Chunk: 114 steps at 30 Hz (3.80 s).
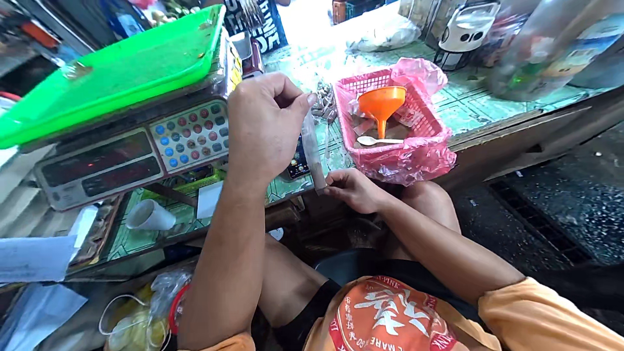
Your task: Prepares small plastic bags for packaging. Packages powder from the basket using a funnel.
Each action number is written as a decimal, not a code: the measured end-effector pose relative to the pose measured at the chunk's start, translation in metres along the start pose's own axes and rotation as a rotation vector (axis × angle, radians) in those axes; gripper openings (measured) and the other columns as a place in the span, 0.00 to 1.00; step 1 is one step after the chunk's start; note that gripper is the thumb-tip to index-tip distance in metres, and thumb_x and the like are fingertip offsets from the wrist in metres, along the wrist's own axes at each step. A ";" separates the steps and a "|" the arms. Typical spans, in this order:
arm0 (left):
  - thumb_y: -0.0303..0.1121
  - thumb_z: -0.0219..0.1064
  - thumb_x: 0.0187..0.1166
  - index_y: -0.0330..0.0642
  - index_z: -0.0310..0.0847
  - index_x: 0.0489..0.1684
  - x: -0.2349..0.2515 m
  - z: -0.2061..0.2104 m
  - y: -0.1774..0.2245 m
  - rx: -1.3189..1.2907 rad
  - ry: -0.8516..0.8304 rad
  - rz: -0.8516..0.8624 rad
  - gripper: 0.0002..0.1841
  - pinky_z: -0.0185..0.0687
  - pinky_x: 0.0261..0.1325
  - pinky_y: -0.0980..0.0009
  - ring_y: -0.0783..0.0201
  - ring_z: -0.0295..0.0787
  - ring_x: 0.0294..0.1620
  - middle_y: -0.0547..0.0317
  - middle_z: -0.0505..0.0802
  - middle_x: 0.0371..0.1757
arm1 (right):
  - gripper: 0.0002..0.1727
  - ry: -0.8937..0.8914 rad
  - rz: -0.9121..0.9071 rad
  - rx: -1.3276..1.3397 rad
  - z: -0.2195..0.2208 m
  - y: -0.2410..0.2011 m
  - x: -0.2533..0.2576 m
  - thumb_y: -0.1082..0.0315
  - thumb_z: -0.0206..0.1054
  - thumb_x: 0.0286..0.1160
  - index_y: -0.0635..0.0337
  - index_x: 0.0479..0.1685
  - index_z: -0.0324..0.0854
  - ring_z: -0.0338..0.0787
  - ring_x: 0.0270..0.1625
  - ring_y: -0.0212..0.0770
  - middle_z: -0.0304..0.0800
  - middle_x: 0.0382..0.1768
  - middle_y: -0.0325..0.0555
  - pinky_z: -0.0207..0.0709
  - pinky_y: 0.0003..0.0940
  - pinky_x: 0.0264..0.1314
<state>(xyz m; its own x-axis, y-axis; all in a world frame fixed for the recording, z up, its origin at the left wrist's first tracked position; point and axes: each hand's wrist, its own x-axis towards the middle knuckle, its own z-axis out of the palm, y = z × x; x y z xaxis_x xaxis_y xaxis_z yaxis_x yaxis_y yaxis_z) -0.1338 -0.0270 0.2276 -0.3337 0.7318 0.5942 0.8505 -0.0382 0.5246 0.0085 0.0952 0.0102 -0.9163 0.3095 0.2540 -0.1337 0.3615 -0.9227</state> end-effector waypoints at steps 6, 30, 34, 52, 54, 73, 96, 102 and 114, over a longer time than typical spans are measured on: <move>0.34 0.77 0.74 0.47 0.89 0.30 0.003 -0.004 0.001 -0.124 0.016 0.021 0.05 0.82 0.33 0.83 0.81 0.86 0.28 0.72 0.91 0.27 | 0.13 -0.033 0.187 -0.236 -0.030 -0.013 -0.010 0.61 0.71 0.80 0.55 0.57 0.87 0.83 0.32 0.30 0.86 0.32 0.37 0.81 0.33 0.41; 0.40 0.81 0.70 0.40 0.90 0.48 0.000 0.015 -0.007 -0.399 -0.193 0.006 0.16 0.88 0.41 0.77 0.71 0.89 0.36 0.63 0.92 0.37 | 0.06 -0.020 -0.204 -0.124 -0.060 -0.092 0.021 0.68 0.72 0.76 0.58 0.37 0.95 0.88 0.37 0.24 0.92 0.35 0.36 0.83 0.20 0.41; 0.31 0.77 0.74 0.41 0.94 0.39 -0.001 0.029 -0.014 -0.425 -0.293 -0.039 0.04 0.90 0.44 0.74 0.72 0.92 0.37 0.62 0.96 0.36 | 0.07 -0.045 -0.221 -0.104 -0.064 -0.087 0.026 0.67 0.73 0.77 0.59 0.35 0.94 0.89 0.37 0.24 0.93 0.35 0.36 0.84 0.22 0.41; 0.32 0.74 0.78 0.44 0.92 0.32 0.018 0.013 -0.001 -0.290 -0.160 0.023 0.05 0.88 0.40 0.79 0.77 0.90 0.32 0.68 0.94 0.29 | 0.05 -0.115 -0.044 -0.091 -0.044 -0.032 0.001 0.68 0.74 0.76 0.59 0.37 0.91 0.88 0.37 0.26 0.92 0.35 0.37 0.84 0.25 0.43; 0.31 0.76 0.75 0.44 0.90 0.29 0.017 0.010 -0.001 -0.334 -0.183 0.049 0.05 0.87 0.38 0.78 0.76 0.89 0.30 0.67 0.92 0.27 | 0.05 -0.120 0.038 -0.235 -0.051 -0.033 -0.002 0.66 0.74 0.75 0.55 0.43 0.91 0.88 0.36 0.28 0.91 0.35 0.36 0.85 0.30 0.43; 0.29 0.75 0.76 0.43 0.90 0.31 0.023 0.025 -0.009 -0.397 -0.224 0.087 0.04 0.87 0.38 0.77 0.75 0.89 0.31 0.66 0.93 0.29 | 0.11 -0.129 -0.153 0.522 -0.048 -0.036 -0.007 0.67 0.64 0.85 0.64 0.52 0.88 0.95 0.41 0.38 0.95 0.39 0.46 0.90 0.36 0.53; 0.30 0.75 0.76 0.41 0.90 0.33 0.054 0.102 -0.036 -0.486 -0.210 -0.166 0.04 0.86 0.39 0.78 0.76 0.88 0.29 0.67 0.93 0.29 | 0.14 0.115 0.047 0.212 -0.132 -0.027 -0.058 0.67 0.53 0.90 0.66 0.47 0.83 0.86 0.29 0.31 0.89 0.30 0.44 0.83 0.27 0.34; 0.28 0.75 0.75 0.41 0.90 0.34 0.062 0.112 -0.036 -0.564 -0.205 -0.153 0.02 0.86 0.39 0.78 0.75 0.88 0.29 0.66 0.92 0.29 | 0.15 0.147 0.072 0.197 -0.142 -0.033 -0.059 0.66 0.50 0.91 0.62 0.44 0.83 0.84 0.27 0.30 0.87 0.29 0.41 0.81 0.25 0.32; 0.24 0.73 0.74 0.38 0.90 0.36 0.039 0.137 -0.053 -0.716 -0.204 -0.195 0.01 0.87 0.40 0.74 0.72 0.89 0.32 0.62 0.94 0.32 | 0.14 0.112 0.175 -0.025 -0.187 -0.054 -0.067 0.69 0.53 0.85 0.62 0.48 0.86 0.74 0.20 0.26 0.79 0.22 0.36 0.68 0.22 0.22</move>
<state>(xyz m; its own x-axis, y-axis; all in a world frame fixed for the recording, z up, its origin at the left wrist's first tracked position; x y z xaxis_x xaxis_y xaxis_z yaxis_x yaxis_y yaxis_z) -0.1368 0.0970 0.1395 -0.3099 0.8791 0.3623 0.2899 -0.2755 0.9165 0.1478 0.2197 0.0970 -0.8768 0.4650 0.1222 0.0348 0.3150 -0.9485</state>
